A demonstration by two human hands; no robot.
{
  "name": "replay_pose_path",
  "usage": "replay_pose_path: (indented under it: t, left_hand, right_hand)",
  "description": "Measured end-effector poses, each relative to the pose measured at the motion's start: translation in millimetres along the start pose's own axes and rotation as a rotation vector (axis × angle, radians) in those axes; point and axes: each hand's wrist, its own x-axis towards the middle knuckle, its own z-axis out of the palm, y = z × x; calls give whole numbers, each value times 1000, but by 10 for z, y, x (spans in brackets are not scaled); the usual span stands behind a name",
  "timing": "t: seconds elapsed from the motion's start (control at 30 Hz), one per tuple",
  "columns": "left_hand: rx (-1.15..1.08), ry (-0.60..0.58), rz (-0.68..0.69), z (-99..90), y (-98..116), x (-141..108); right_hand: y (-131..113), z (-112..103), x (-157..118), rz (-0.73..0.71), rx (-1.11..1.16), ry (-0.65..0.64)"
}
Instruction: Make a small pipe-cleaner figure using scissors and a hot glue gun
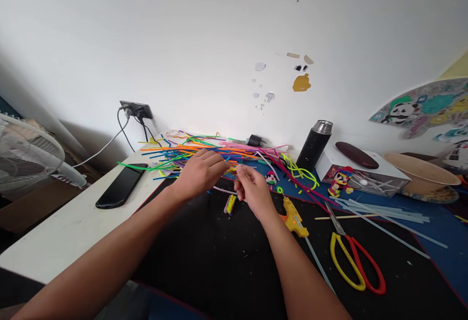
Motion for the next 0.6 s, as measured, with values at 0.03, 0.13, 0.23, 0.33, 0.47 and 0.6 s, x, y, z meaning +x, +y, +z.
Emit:
replay_pose_path:
  t: [0.03, 0.13, 0.23, 0.33, 0.47, 0.6]
  left_hand:
    - [46, 12, 32, 10, 16, -9]
    - [157, 34, 105, 28, 48, -48]
    - [181, 21, 131, 53, 52, -99]
    - [156, 31, 91, 80, 23, -149]
    - [96, 41, 52, 111, 6, -200]
    - [94, -2, 97, 150, 55, -216]
  right_hand:
    - [5, 5, 1, 8, -2, 1]
    - [20, 20, 7, 11, -27, -8]
    - [30, 32, 6, 39, -34, -23]
    - [27, 38, -7, 100, -7, -46]
    - [13, 39, -18, 151, 34, -43]
    - [15, 44, -5, 166, 78, 14]
